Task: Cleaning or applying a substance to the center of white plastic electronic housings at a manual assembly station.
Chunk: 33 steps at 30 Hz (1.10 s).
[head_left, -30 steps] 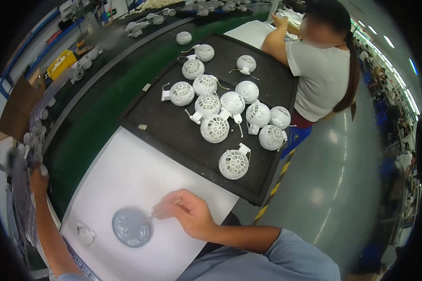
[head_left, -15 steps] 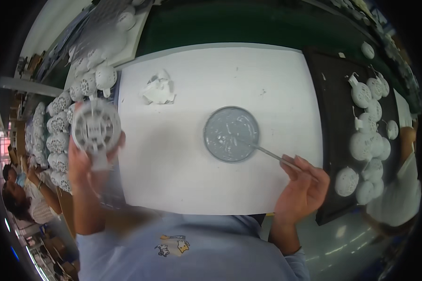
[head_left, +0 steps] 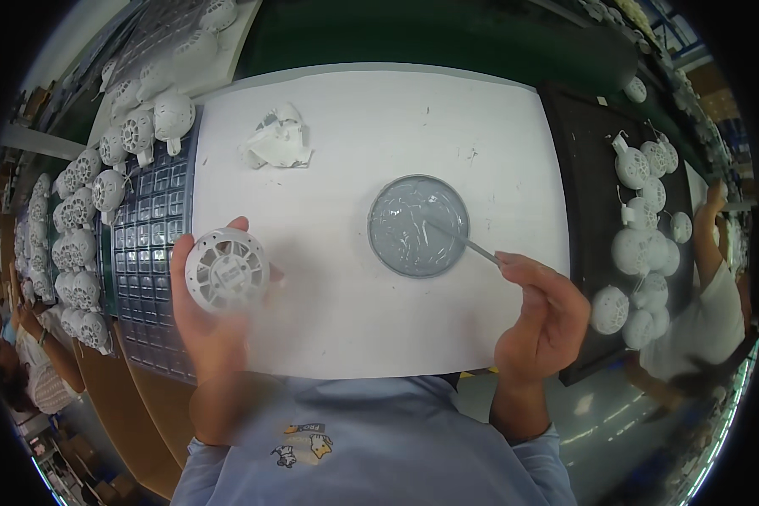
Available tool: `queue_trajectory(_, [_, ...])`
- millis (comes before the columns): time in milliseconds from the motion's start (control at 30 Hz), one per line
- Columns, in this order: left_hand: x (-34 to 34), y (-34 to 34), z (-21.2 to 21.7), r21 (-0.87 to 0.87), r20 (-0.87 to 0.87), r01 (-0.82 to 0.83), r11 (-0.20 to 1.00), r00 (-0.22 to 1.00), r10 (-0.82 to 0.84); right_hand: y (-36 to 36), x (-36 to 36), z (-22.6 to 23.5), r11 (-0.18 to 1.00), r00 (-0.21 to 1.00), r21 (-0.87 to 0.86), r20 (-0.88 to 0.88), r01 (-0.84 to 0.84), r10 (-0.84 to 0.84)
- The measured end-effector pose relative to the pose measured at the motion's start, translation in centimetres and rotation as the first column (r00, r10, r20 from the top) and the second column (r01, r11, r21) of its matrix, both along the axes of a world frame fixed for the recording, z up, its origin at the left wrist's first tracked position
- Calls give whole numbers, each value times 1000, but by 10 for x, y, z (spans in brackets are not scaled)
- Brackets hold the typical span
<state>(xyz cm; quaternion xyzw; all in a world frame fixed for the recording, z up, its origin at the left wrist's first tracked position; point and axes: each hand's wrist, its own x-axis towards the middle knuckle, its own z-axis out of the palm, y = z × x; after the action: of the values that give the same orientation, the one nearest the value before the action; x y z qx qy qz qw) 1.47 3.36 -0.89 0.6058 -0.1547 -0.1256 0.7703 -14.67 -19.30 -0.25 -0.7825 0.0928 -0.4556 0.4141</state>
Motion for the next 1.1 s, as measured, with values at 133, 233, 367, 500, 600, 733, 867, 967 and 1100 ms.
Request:
queue_trajectory(133, [-3, -8, -1, -7, -20, 45, 999, 999, -45, 8, -8, 5, 1000, 999, -4, 50, -13, 13])
queue_trajectory(233, [-5, -13, -1, 6, -54, 31, 999, 998, -31, 9, -15, 11, 997, 997, -22, 5, -72, 72])
queue_trajectory(367, [-6, -16, -1, 1, -82, 31, 1000, 996, -31, 12, -16, 13, 999, 998, 28, 50, -42, 41])
queue_trajectory(500, [-5, -17, 1, 3, -119, 55, 998, 991, -54, 10, -7, 3, 948, 982, 288, 85, 138, -169])
queue_trajectory(600, [-3, -14, -3, 17, -121, 33, 999, 992, -31, 0, 1, -10, 824, 959, 529, 63, 203, -276])
queue_trajectory(733, [-2, -13, -4, 1, -136, 33, 999, 990, -33, -10, 2, -17, 680, 950, 721, 102, 134, -296])
queue_trajectory(867, [3, -5, -12, 8, -119, 40, 999, 992, -39, -14, 4, -20, 551, 953, 831, 97, 81, -287])
queue_trajectory(967, [5, -6, -15, -4, -89, 39, 999, 995, -39, -15, 5, -21, 481, 962, 877, 131, 1, -241])
queue_trajectory(1100, [6, -8, -15, -16, -85, 87, 996, 992, -88, -15, 2, -22, 436, 968, 895, 186, -97, -166])
